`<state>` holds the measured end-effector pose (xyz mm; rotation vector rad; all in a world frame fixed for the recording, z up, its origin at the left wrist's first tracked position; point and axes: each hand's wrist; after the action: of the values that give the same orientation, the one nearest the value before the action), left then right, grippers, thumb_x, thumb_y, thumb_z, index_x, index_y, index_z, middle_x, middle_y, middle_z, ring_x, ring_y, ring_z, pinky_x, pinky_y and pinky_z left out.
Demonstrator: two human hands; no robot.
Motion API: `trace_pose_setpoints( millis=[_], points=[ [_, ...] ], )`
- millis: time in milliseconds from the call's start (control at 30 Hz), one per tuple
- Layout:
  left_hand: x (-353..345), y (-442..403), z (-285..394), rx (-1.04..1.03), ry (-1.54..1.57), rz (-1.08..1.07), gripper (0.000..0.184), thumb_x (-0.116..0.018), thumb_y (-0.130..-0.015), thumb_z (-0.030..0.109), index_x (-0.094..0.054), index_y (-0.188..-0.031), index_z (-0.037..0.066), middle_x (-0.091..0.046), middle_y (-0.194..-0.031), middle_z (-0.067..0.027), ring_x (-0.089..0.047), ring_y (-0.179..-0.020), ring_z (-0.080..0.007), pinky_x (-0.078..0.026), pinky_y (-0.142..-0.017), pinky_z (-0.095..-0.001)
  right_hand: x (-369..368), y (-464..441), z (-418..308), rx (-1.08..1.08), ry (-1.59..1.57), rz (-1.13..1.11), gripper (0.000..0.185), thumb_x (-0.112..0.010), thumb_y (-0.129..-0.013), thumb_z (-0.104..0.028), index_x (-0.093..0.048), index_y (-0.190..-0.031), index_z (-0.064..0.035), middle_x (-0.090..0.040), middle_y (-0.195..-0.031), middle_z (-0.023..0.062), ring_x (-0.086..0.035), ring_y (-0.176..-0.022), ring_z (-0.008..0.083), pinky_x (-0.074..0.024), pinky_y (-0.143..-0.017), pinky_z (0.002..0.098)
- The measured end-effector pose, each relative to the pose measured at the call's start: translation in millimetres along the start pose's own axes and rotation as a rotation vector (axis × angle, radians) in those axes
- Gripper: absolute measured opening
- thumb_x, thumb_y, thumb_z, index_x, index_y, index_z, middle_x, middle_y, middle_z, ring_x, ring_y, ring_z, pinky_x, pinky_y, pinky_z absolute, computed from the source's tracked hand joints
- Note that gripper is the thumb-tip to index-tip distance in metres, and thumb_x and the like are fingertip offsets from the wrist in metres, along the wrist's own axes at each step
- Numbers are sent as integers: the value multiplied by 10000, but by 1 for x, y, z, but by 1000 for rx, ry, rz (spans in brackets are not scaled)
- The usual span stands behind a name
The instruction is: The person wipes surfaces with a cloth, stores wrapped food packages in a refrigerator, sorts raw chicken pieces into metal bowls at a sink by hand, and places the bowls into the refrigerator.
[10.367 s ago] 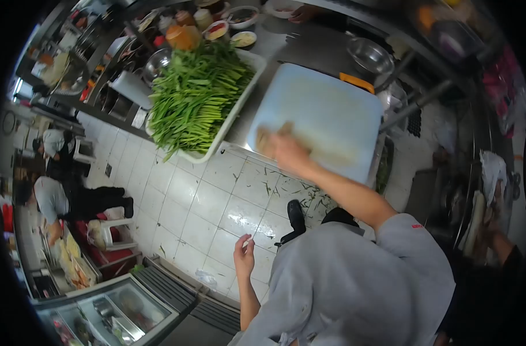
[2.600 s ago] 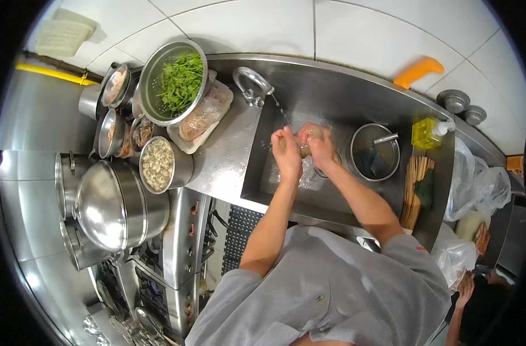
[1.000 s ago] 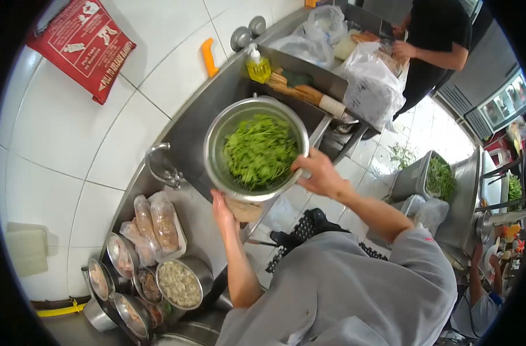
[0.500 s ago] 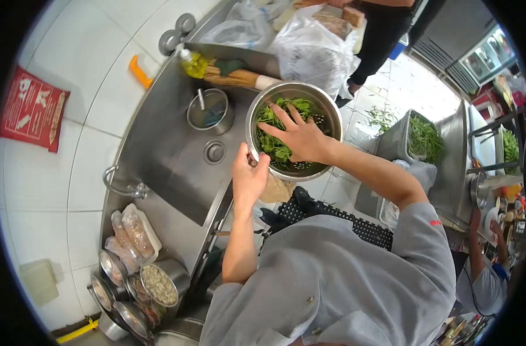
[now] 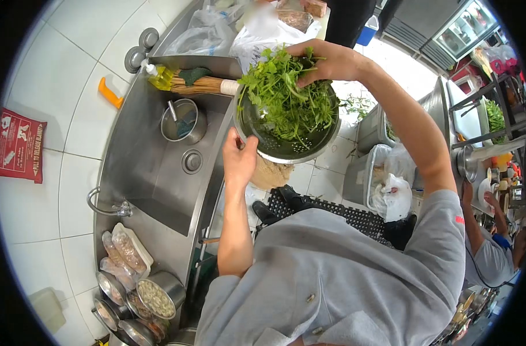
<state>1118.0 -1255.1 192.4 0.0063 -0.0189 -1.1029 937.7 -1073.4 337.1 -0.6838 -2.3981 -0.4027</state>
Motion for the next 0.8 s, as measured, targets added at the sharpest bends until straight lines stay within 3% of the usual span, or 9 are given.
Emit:
trace_pose_setpoints(
  millis=[100,200,233,267,333,533,567,700,800],
  points=[
    [-1,0,13,-35,-7,3,82,-569,-801,72,-524,-826,8,-525,-719,15,-444,-671,-68,-398,-621,-248,-2,0,-3,51,419,-97,584,-720,-721,-75,-527,-1272,-92,-596,-1186,132,-558,-1106,253,-441,-962,347],
    [4,-2,10,-57,-165,-16,123,-584,-786,97,-491,-797,18,-487,-678,2,-419,-643,-85,-388,-595,-270,-27,1,4,238,601,-87,672,-711,-704,-64,-475,-1326,-152,-514,-1308,123,-485,-1217,263,-425,-1004,372],
    [4,-1,11,-72,-186,-7,141,-590,-782,107,-480,-791,19,-474,-666,-4,-410,-633,-91,-385,-586,-277,-46,8,-3,213,665,-143,728,-721,-688,-81,-445,-1352,-195,-342,-1451,113,-391,-1304,277,-416,-1022,391],
    [2,1,13,-87,-209,-2,159,-596,-777,116,-470,-786,20,-462,-654,-10,-402,-623,-97,-382,-577,-284,-70,10,-3,230,814,-125,794,-738,-674,-111,-402,-1382,-237,-217,-1506,121,-346,-1315,378,-453,-982,430],
    [0,4,13,-97,-218,3,181,-602,-771,130,-459,-782,19,-446,-634,-23,-396,-607,-109,-381,-566,-293,-110,16,5,211,1186,-74,766,-722,-674,-102,-419,-1357,-270,-195,-1504,138,-373,-1261,452,-513,-871,461],
    [-2,13,10,-51,-247,6,229,-618,-759,157,-444,-796,14,-472,-644,-76,-452,-613,-162,-410,-585,-328,-154,-14,86,212,951,150,589,-720,-654,-126,-548,-1203,-253,-348,-1367,124,-465,-1156,413,-548,-739,434],
    [-2,11,-8,-119,-262,26,235,-622,-755,164,-447,-798,13,-484,-659,-80,-459,-613,-180,-416,-591,-339,-154,-13,89,199,908,154,552,-722,-640,-115,-586,-1159,-240,-416,-1259,126,-503,-1102,368,-531,-759,443],
    [4,4,-18,-27,-269,32,235,-617,-756,156,-438,-785,8,-476,-650,-76,-451,-607,-179,-407,-579,-334,-127,-10,74,35,268,210,557,-773,-585,-99,-612,-1115,-159,-488,-1188,146,-518,-1102,317,-444,-931,401],
    [10,7,-29,-15,-235,49,228,-618,-756,143,-433,-781,13,-459,-635,-62,-424,-595,-157,-383,-554,-326,-100,-11,71,157,96,60,709,-803,-635,-180,-517,-1282,-134,-475,-1285,154,-475,-1179,306,-376,-1021,352]
  ],
)
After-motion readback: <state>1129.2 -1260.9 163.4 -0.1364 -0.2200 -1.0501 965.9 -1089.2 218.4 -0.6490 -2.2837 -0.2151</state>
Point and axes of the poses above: each hand's wrist, its own y-axis away from the middle knuckle, its own x-axis out of the back of the hand, z = x × y
